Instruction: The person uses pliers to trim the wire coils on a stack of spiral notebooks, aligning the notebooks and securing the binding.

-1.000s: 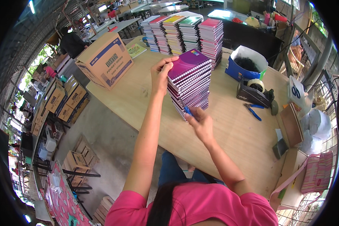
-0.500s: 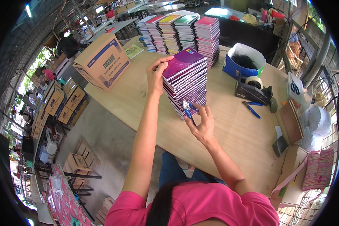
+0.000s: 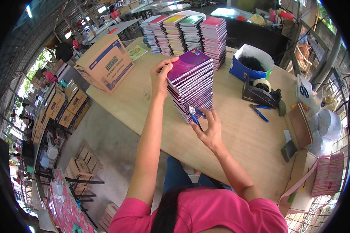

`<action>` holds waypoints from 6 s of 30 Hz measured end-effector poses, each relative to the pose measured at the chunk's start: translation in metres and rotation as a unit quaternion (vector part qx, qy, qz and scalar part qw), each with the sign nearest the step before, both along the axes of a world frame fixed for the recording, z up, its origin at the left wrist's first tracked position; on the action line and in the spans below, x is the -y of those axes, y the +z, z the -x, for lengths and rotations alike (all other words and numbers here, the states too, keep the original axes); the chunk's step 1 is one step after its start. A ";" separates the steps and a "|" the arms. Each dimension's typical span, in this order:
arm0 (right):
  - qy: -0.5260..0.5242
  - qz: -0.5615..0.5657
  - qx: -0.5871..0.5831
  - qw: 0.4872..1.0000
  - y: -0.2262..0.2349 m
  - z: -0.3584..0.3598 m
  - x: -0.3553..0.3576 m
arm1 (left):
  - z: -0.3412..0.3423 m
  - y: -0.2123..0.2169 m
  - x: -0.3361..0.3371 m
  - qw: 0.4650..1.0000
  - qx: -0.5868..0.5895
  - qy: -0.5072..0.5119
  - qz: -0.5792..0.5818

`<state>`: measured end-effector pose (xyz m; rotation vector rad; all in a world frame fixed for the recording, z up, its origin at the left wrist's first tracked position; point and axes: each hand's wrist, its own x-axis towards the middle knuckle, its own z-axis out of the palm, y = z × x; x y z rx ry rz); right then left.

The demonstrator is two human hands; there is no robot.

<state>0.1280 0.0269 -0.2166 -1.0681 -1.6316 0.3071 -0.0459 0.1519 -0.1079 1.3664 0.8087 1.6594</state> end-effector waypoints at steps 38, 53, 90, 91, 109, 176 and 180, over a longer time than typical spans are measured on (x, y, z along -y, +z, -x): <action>0.130 0.200 -0.156 0.958 -0.027 -0.003 -0.009 | -0.001 -0.002 -0.003 1.000 0.007 -0.005 -0.006; 0.230 0.358 -0.299 0.854 -0.039 -0.010 -0.015 | -0.005 0.002 -0.001 1.000 0.006 0.000 -0.011; 0.069 0.220 -0.132 0.964 -0.038 0.008 0.001 | -0.004 -0.003 -0.004 1.000 0.004 0.013 -0.022; 0.108 0.298 -0.194 0.929 -0.042 0.007 0.000 | -0.005 -0.002 -0.004 1.000 0.004 0.012 -0.021; 0.033 0.117 -0.046 0.991 -0.040 -0.001 0.004 | -0.003 -0.003 -0.004 1.000 0.015 0.004 -0.023; 0.188 0.460 -0.273 0.824 -0.068 -0.021 -0.013 | -0.005 -0.003 -0.005 1.000 0.025 0.006 -0.011; 0.041 0.146 -0.028 0.988 -0.057 -0.013 0.007 | -0.002 -0.002 -0.004 1.000 0.019 0.017 -0.017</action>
